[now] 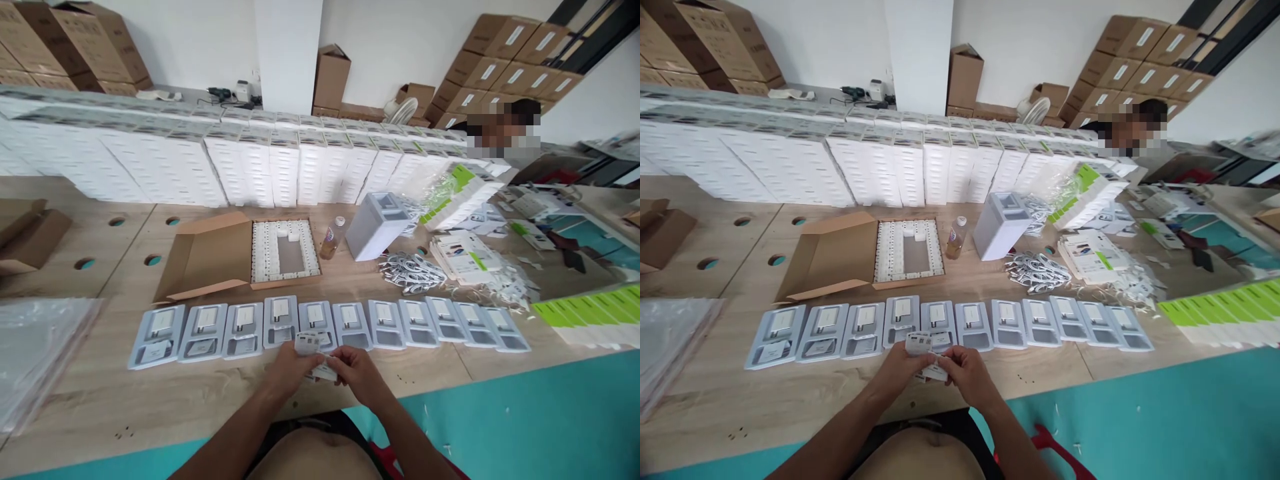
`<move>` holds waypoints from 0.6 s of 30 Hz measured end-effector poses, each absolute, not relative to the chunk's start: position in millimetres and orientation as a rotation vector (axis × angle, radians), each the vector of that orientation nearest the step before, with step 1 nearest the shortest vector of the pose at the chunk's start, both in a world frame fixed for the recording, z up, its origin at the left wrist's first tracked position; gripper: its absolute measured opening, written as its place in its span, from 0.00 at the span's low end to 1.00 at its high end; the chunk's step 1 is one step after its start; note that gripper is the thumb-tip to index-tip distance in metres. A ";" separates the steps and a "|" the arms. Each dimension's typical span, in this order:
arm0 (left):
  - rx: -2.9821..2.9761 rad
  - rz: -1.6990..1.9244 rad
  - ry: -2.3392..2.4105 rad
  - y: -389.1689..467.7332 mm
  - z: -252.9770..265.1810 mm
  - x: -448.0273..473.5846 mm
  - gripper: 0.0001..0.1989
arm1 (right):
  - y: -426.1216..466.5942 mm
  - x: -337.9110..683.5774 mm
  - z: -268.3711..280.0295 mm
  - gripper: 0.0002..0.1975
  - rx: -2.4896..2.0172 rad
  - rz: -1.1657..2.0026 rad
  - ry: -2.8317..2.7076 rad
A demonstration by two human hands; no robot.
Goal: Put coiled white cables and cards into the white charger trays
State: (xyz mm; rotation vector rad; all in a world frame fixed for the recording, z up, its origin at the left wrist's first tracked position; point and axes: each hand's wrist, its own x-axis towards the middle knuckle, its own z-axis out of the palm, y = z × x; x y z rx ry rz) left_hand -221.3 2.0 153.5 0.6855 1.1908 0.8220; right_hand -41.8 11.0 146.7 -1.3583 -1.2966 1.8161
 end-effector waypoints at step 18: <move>0.576 0.697 1.296 21.3 110.2 -176.1 0.06 | 40.1 22.3 91.4 0.11 -1.756 1.537 -1.461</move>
